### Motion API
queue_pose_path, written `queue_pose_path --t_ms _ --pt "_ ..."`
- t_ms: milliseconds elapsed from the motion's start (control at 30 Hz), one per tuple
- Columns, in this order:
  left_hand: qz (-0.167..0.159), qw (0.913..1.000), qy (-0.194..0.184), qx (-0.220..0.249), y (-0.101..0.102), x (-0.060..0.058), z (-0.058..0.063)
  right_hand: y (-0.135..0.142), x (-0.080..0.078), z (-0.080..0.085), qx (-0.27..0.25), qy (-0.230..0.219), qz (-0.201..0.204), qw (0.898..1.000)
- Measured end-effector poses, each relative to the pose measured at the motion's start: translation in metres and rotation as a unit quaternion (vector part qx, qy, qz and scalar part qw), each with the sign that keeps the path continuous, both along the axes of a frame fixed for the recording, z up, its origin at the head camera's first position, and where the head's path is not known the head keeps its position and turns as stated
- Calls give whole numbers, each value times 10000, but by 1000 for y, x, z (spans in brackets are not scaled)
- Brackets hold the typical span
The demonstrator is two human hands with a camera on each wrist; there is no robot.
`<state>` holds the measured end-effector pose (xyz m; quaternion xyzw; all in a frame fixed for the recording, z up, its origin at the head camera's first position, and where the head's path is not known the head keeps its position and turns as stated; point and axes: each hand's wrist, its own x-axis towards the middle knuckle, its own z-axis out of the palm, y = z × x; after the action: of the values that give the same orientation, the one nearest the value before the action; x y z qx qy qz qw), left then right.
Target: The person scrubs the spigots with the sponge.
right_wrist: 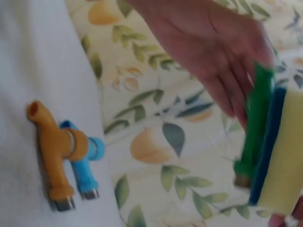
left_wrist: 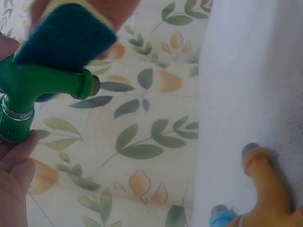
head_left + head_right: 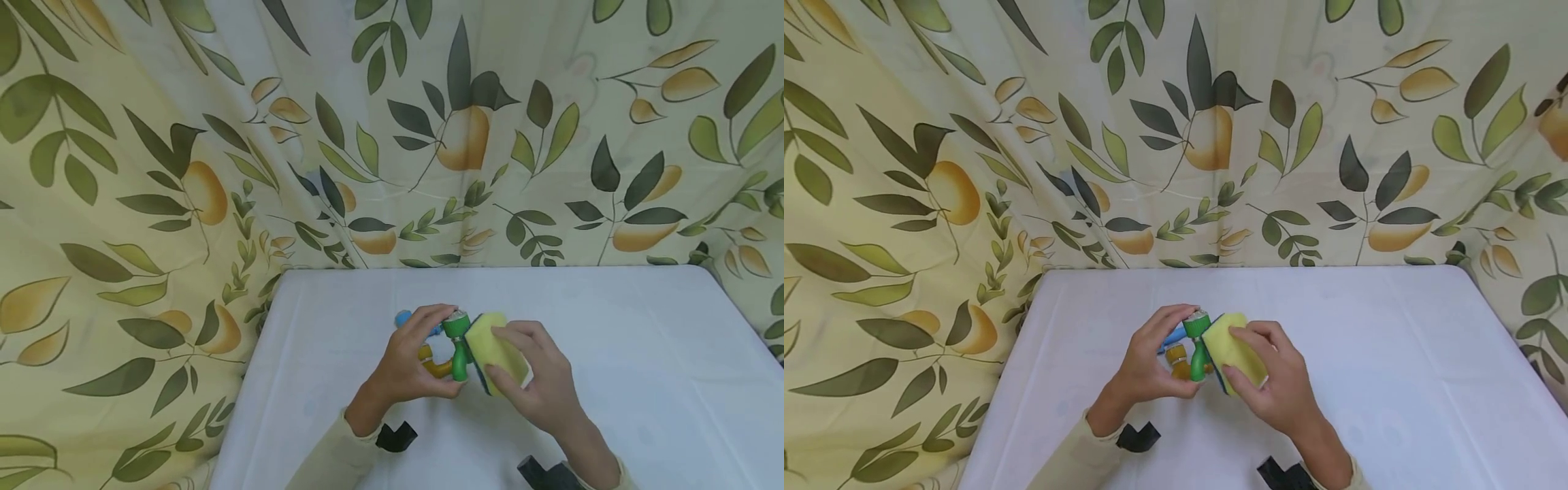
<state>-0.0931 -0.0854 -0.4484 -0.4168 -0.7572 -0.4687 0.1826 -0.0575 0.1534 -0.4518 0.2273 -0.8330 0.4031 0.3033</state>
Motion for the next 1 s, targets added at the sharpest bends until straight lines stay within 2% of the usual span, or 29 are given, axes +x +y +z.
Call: queue_pose_path --t_ms 67,133,200,333,467,633,767,833,933,1000 --pt "28 10000 78 -50 2 0 -1 -4 -3 -1 -64 207 190 9996" --pt "30 9999 116 -86 4 0 -2 -7 -6 0 -110 325 65 9994" --pt "14 9998 140 -131 4 0 -3 -9 -7 1 -75 354 37 9993" --pt "-27 9995 119 -280 2 1 -2 -8 -8 6 112 439 367 9983" --pt "-152 9995 46 -268 1 0 -3 -6 -8 8 200 319 385 9985" --pt "-413 9983 -334 -245 0 2 -3 -4 -7 8 267 466 763 9956" --pt "-585 9936 -950 -198 -1 5 0 -4 -11 10 336 587 240 9974" --pt "-698 9898 -1239 -117 -2 6 1 -3 -10 12 424 630 273 9967" --pt "-775 9883 -1313 -53 -3 6 3 -4 -9 15 565 783 354 9947" --pt "-781 9888 -1270 -26 -3 6 3 -4 -10 16 608 851 183 9943"
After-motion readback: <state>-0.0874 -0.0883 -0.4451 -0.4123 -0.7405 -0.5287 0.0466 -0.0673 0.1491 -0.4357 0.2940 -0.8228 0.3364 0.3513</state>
